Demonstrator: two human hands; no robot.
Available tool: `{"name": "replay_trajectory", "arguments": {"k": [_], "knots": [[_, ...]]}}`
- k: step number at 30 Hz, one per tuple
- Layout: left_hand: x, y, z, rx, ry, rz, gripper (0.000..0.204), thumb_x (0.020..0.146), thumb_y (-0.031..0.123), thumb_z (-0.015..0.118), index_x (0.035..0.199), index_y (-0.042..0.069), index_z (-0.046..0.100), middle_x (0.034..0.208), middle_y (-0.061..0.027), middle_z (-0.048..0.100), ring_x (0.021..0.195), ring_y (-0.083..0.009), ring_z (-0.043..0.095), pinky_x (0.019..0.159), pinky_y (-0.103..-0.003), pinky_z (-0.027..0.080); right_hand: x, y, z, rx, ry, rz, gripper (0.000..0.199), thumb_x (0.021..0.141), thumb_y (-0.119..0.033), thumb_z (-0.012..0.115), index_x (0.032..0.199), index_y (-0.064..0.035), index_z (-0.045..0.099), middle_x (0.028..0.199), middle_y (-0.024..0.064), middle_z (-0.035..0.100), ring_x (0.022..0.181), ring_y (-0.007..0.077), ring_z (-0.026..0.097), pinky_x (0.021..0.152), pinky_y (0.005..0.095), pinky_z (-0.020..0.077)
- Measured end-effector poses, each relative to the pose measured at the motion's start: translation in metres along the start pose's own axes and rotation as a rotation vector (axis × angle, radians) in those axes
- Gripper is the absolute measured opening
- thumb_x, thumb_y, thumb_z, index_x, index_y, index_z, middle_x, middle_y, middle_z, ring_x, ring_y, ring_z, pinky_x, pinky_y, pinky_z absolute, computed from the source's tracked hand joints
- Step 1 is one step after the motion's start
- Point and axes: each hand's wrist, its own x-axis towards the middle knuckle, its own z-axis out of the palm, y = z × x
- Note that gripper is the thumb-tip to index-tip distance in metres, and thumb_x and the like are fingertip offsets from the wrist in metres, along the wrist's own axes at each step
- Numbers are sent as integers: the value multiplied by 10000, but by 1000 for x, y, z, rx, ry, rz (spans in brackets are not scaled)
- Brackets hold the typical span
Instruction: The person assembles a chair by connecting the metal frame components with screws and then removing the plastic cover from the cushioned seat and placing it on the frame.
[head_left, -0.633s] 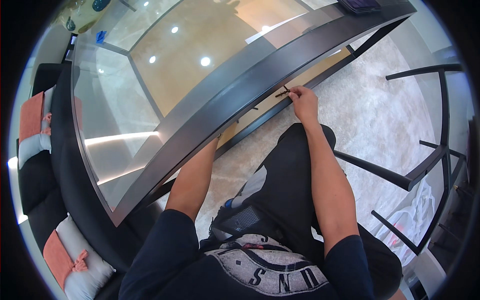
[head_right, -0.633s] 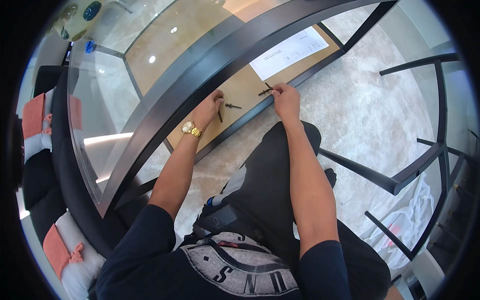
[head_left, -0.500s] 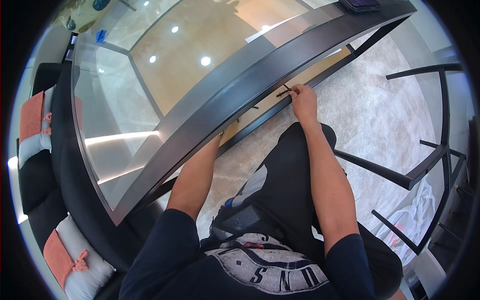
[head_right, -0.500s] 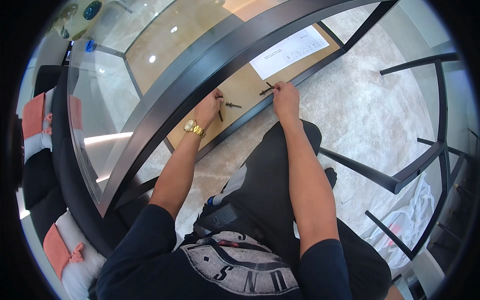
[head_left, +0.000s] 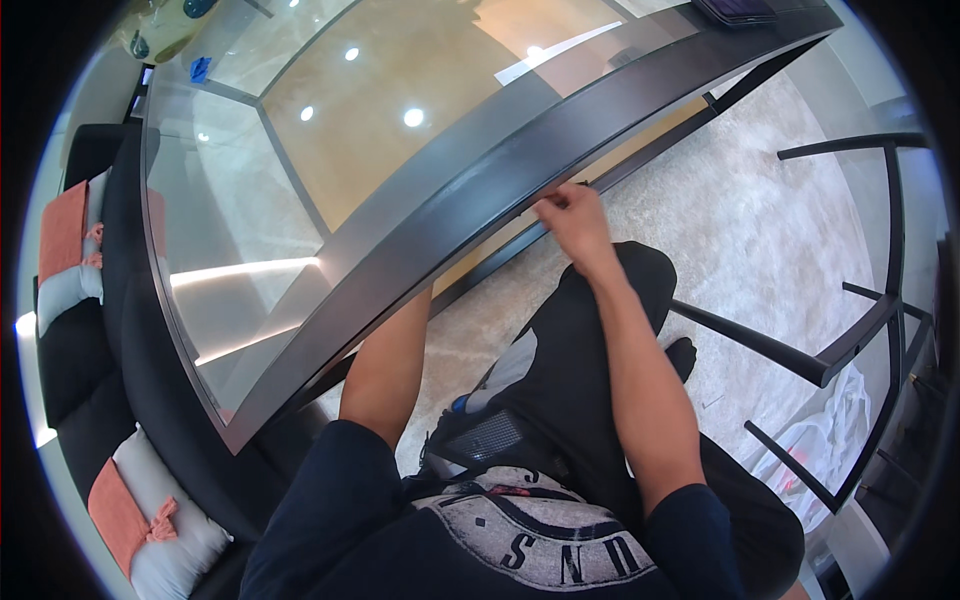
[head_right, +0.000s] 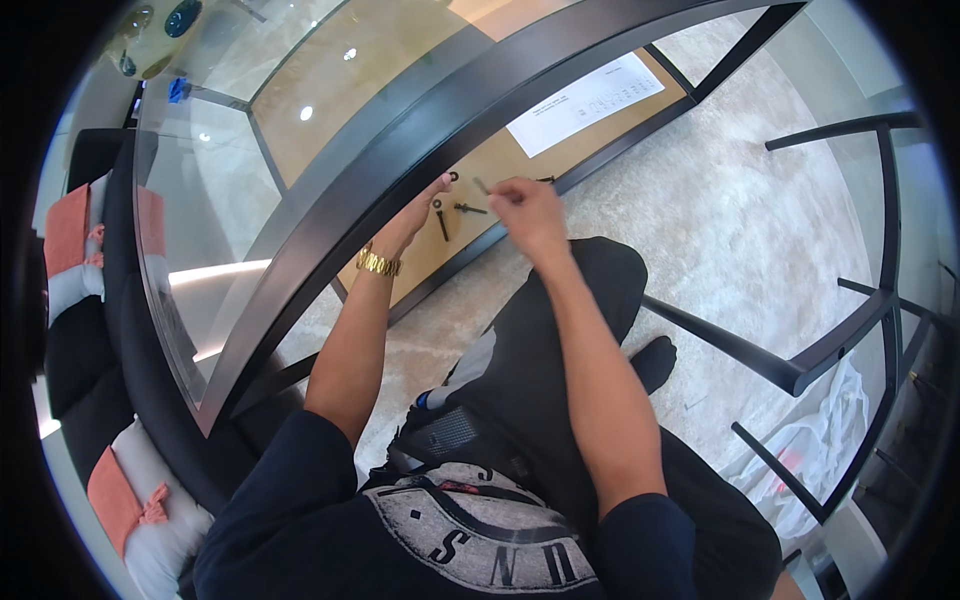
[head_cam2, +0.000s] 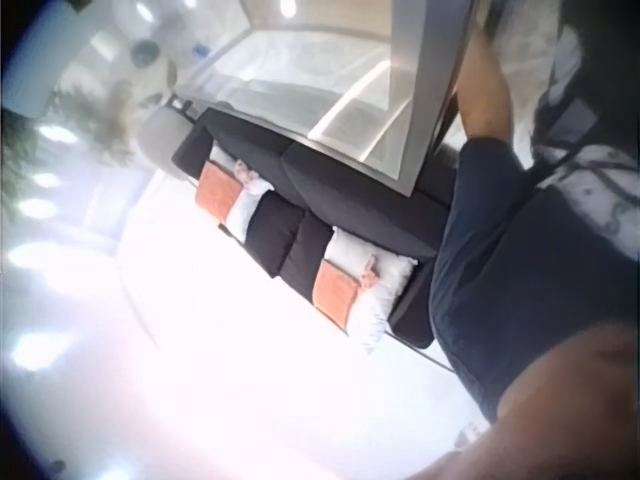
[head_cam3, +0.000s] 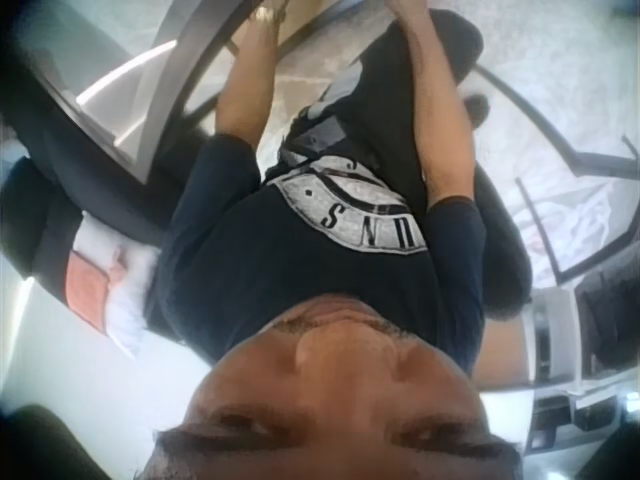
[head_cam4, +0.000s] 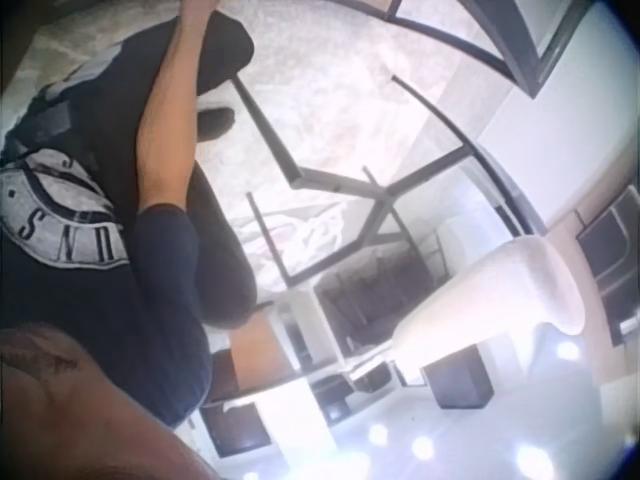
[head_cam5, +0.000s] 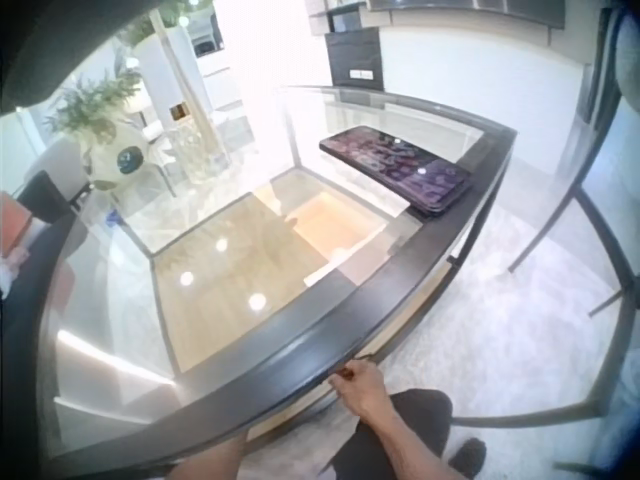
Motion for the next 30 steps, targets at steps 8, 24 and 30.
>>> {"name": "replay_trajectory", "arguments": {"k": [8,24,30], "knots": [[-64,62,2,71,76,177,315,1008,370,692,1058,79,801,1020,-69,779,935,-183,700,879,-335,528,-16,-13,33,191,-25,119,194,890,-113,734,992,49,762,746,93,723,620,130,652,611,286,529],[-69,1,15,475,505,638,154,906,79,771,1059,83,788,931,-94,778,805,-244,742,734,-330,564,-19,-7,50,361,-45,69,168,914,-42,722,1038,71,729,833,100,741,707,139,703,682,275,579],[-70,1,17,365,464,644,154,946,141,761,1069,49,779,919,-62,772,787,-164,695,713,-303,533,-18,3,49,301,-60,-19,178,905,-20,727,1065,55,722,917,101,750,790,148,715,715,286,586]]}}
